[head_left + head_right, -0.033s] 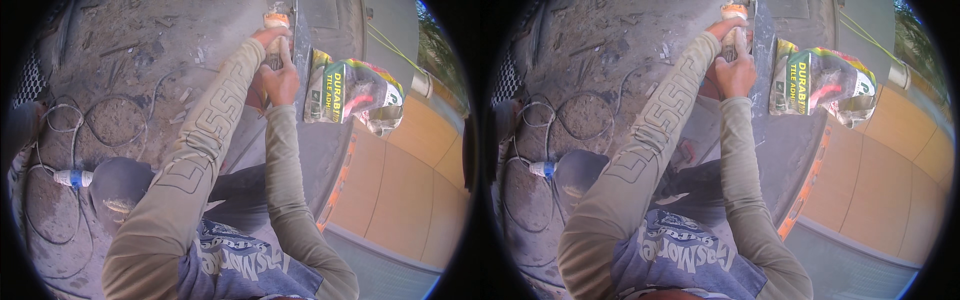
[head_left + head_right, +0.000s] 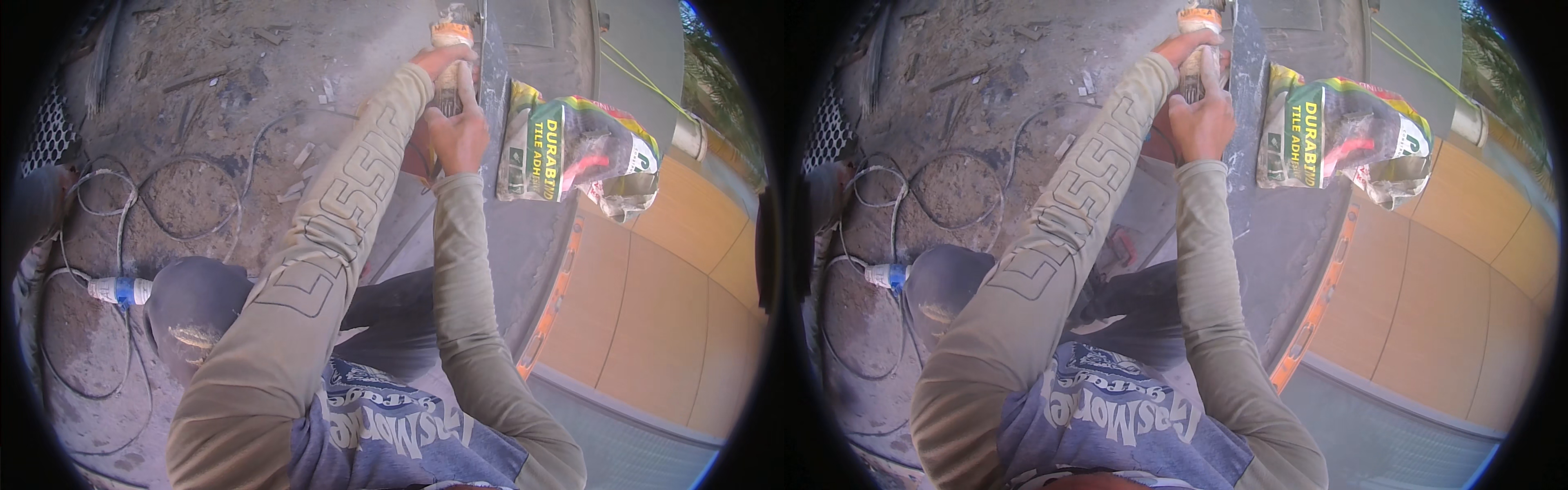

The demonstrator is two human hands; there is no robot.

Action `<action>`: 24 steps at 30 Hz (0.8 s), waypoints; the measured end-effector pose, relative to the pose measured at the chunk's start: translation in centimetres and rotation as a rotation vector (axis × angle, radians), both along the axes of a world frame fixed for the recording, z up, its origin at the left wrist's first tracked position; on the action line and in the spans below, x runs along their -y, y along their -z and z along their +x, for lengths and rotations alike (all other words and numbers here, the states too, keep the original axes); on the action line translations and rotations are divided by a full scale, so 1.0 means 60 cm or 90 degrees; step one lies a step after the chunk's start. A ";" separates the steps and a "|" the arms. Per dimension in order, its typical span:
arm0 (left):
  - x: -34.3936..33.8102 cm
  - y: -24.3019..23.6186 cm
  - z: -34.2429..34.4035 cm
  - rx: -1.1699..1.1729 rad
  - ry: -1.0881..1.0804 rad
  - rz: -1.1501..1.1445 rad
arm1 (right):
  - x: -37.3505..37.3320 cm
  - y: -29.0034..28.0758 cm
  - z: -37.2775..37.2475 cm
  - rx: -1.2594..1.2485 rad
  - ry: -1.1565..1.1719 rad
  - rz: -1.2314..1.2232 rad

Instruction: The person uses an angle grinder to cut a large rectangular tile placed on a makeshift stand. The person holds the tool with both hands and moves it along the tile surface, generating dust.

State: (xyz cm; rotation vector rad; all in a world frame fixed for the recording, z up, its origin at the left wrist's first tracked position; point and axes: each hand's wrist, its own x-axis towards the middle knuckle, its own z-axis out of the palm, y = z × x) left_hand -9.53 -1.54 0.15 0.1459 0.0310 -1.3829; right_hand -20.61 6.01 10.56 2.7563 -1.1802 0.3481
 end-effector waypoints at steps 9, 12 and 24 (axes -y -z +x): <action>-0.018 -0.001 -0.010 -0.010 -0.024 -0.033 | -0.027 -0.017 -0.002 -0.030 0.076 0.079; -0.027 -0.006 -0.010 -0.003 -0.025 -0.024 | -0.029 -0.016 -0.006 -0.023 0.061 0.069; -0.032 -0.003 -0.016 0.040 -0.014 -0.023 | -0.041 -0.013 -0.015 0.004 0.082 0.089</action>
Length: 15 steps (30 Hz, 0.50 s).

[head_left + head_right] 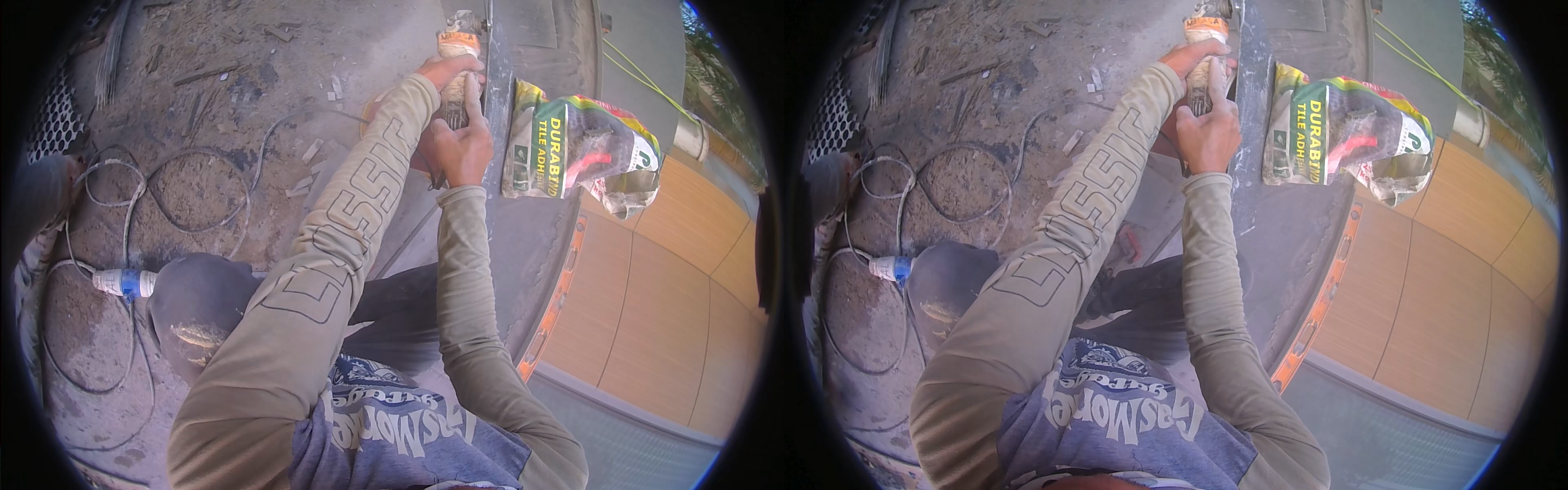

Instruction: The person uses an angle grinder to cut a large rectangular tile placed on a makeshift stand. The person holds the tool with both hands and moves it along the tile surface, generating dust.

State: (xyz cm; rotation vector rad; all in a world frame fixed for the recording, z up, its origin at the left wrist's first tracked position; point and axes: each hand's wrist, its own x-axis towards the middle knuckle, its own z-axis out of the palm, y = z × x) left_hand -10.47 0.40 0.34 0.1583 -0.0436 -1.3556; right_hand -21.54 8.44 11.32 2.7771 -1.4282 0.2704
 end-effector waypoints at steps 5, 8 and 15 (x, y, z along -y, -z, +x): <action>0.020 0.016 0.014 0.026 0.020 0.006 | 0.008 0.003 0.017 0.000 -0.023 -0.003; 0.018 0.004 0.013 0.026 0.031 0.006 | 0.013 0.001 0.016 -0.009 0.000 -0.004; 0.032 0.010 0.027 0.012 0.030 -0.010 | 0.033 0.012 0.030 -0.003 -0.021 -0.025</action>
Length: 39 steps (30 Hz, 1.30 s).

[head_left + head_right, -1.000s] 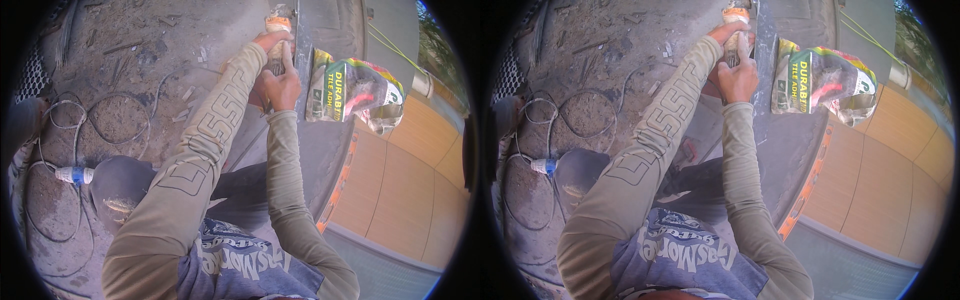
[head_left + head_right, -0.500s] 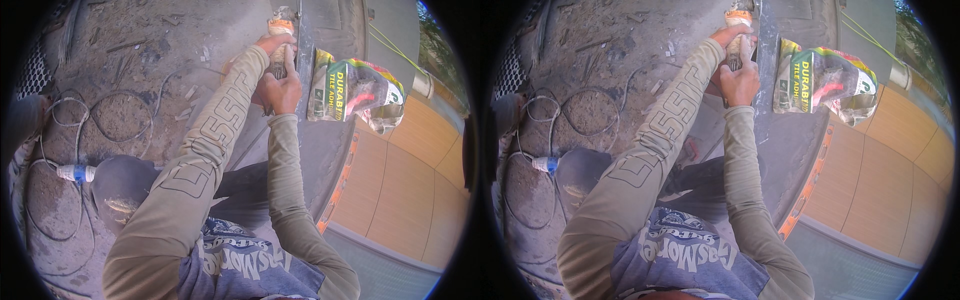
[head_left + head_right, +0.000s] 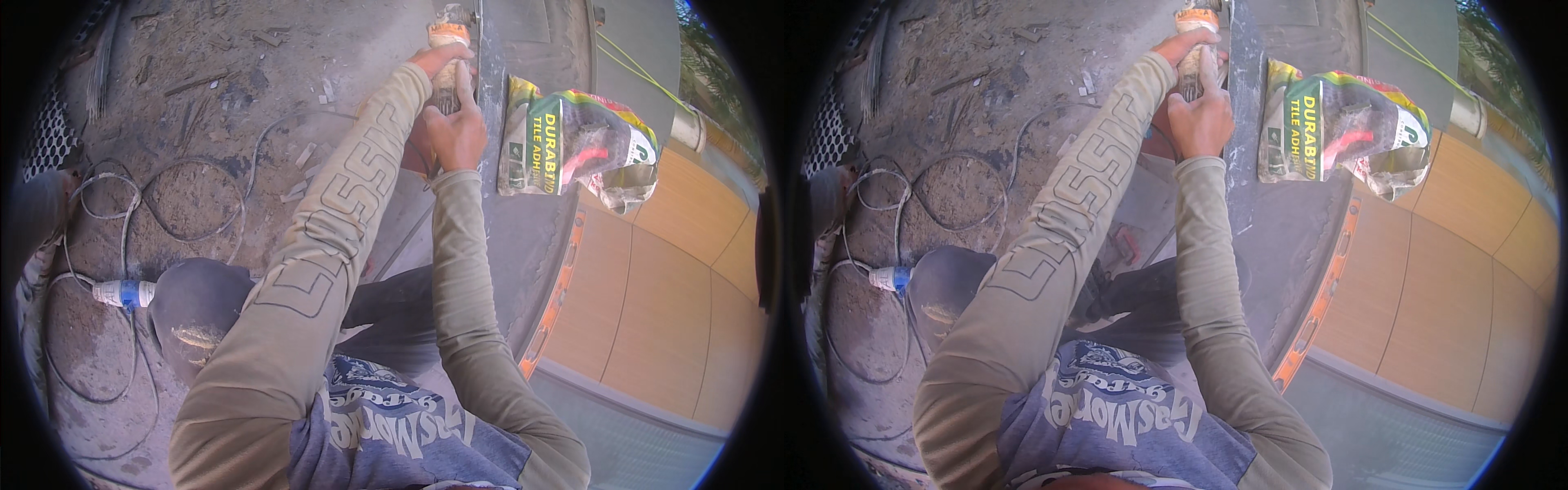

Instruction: The person uses an angle grinder to cut a large rectangular tile placed on a makeshift stand. The person holds the tool with both hands and moves it along the tile surface, generating dust.

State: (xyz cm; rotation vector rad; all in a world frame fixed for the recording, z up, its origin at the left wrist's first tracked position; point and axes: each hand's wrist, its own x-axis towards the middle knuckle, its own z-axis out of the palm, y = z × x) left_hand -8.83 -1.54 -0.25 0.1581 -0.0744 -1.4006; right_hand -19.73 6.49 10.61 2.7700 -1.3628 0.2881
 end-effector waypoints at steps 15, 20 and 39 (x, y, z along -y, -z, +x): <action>-0.030 -0.006 -0.017 0.019 0.016 0.017 | -0.031 0.000 -0.017 0.018 0.003 -0.008; -0.045 -0.011 -0.021 0.020 0.015 0.027 | -0.036 0.006 -0.027 0.031 -0.004 -0.019; -0.035 -0.012 -0.025 -0.014 -0.030 -0.001 | -0.029 -0.009 -0.028 -0.002 -0.056 -0.044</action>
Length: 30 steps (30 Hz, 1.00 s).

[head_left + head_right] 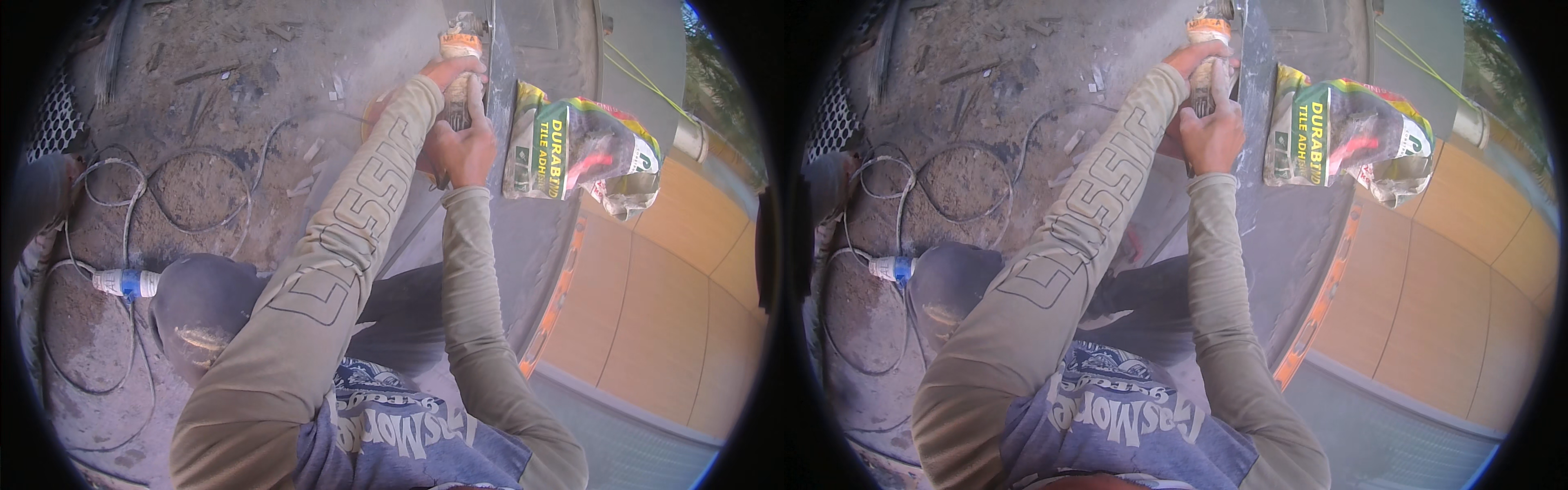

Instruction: The person uses an angle grinder to cut a large rectangular tile placed on a makeshift stand. The person holds the tool with both hands and moves it along the tile surface, generating dust.

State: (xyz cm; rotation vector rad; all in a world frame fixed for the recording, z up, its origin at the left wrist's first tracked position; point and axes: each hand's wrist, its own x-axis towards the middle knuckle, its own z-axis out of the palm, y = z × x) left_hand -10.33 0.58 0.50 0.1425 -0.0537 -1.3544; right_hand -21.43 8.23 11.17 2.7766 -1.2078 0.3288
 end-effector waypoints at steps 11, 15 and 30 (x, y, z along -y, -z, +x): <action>0.015 0.013 0.002 -0.003 0.020 0.001 | 0.009 0.010 0.001 0.007 0.033 0.027; 0.013 0.009 -0.002 0.006 0.028 0.005 | 0.007 0.008 0.000 0.006 0.053 0.035; 0.004 0.011 -0.002 0.069 0.032 0.044 | -0.002 0.009 -0.002 0.002 0.076 0.044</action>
